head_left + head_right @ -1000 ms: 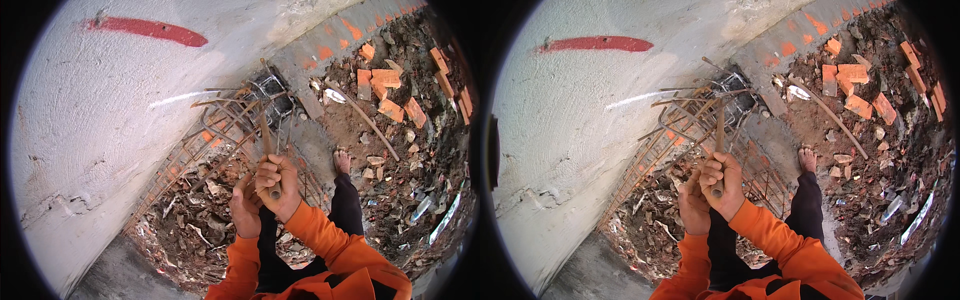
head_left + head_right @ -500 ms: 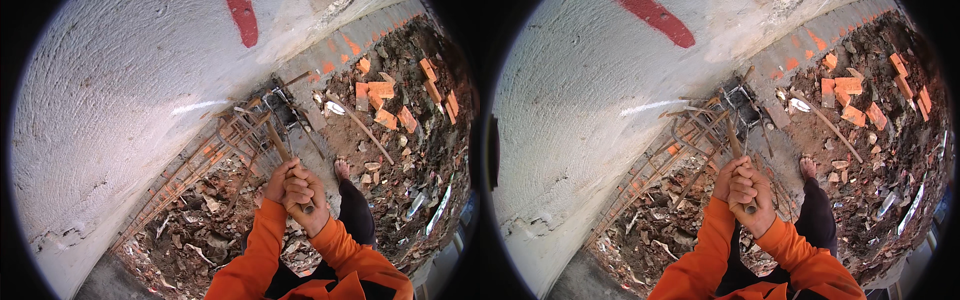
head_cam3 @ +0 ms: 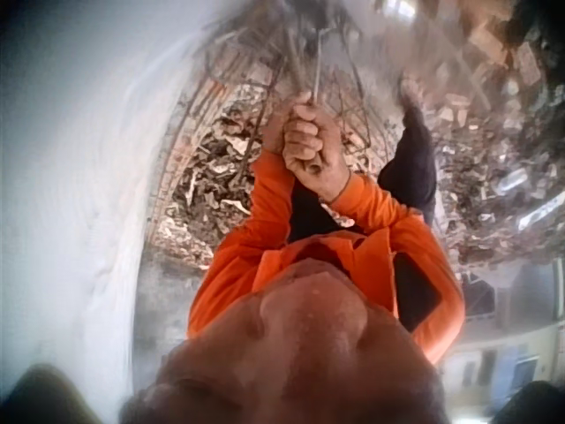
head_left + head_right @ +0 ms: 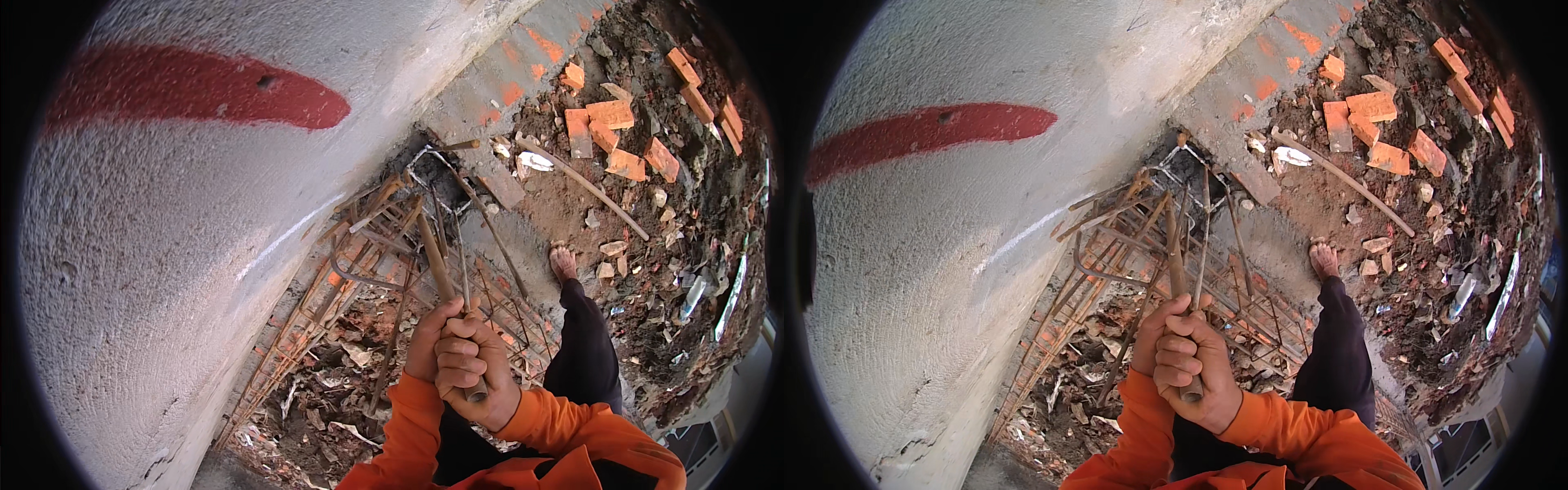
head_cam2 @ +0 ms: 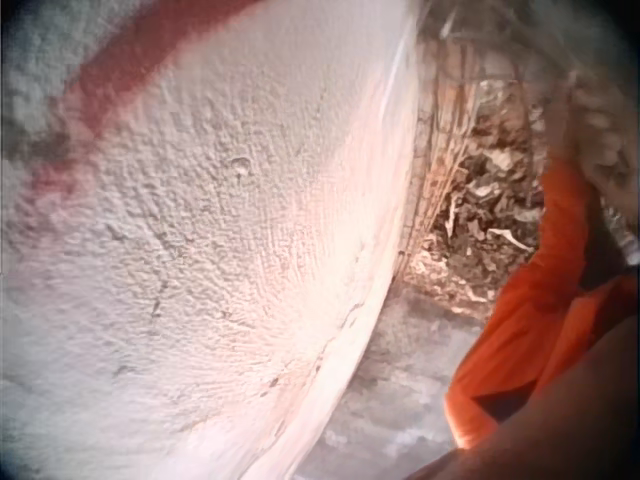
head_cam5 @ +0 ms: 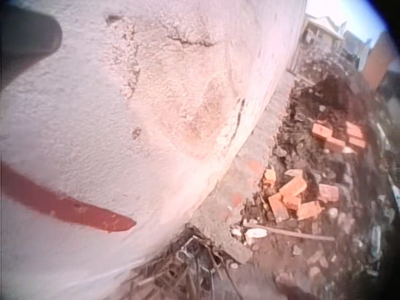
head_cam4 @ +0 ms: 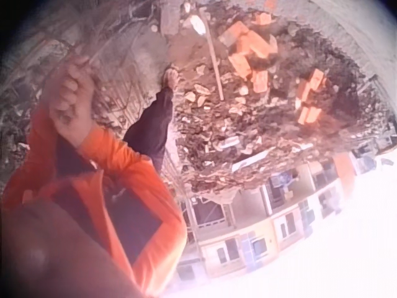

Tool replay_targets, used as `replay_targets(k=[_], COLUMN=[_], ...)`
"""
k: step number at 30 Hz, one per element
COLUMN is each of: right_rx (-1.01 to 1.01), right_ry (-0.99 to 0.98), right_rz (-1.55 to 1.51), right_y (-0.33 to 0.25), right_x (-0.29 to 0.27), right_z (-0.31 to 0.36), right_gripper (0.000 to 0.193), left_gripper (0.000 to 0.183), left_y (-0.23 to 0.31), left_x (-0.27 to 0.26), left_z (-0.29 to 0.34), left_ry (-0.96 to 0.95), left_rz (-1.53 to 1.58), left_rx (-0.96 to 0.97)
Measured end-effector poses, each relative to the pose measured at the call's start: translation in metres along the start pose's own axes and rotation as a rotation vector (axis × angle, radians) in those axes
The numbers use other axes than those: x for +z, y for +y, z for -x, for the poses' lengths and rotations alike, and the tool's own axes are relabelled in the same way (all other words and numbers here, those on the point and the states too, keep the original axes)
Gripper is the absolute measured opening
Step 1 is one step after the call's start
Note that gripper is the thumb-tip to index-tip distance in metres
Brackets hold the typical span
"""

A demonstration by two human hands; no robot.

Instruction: The person assembles a rebar cage by hand, bending and positioning steel rods into a grid-like structure. They use a long metal bar to pry and align the rods, then secure them by hand. The work takes place on a debris-covered floor next to a concrete wall.

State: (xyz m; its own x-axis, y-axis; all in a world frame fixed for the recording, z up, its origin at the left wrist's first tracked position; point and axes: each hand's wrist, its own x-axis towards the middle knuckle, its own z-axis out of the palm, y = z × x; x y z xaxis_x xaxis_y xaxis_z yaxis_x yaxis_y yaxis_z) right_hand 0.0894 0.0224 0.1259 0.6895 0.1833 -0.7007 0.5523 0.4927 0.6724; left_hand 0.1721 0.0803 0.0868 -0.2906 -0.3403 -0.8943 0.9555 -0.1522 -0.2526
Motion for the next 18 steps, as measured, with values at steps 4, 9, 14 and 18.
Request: replay_targets(k=[4, 9, 14, 18], right_rx=[0.011, -0.014, 0.0, -0.046], right_ry=[0.02, 0.087, 0.105, 0.244], right_rz=[0.028, 0.16, 0.187, 0.608], right_y=[0.004, -0.009, -0.022, -0.023], right_x=[-0.005, -0.013, -0.026, -0.024], right_z=[-0.002, 0.013, 0.02, 0.042], right_gripper=[0.02, 0.019, 0.022, 0.028], left_gripper=[0.033, 0.025, 0.021, 0.021], left_y=[-0.005, -0.025, -0.038, -0.047], left_x=[-0.017, -0.013, -0.024, -0.033], left_z=[-0.005, -0.009, -0.013, -0.026], left_ry=[-0.07, -0.035, -0.033, -0.074], left_rz=[0.054, 0.099, -0.039, -0.058], left_rx=[0.036, 0.085, 0.112, 0.127])
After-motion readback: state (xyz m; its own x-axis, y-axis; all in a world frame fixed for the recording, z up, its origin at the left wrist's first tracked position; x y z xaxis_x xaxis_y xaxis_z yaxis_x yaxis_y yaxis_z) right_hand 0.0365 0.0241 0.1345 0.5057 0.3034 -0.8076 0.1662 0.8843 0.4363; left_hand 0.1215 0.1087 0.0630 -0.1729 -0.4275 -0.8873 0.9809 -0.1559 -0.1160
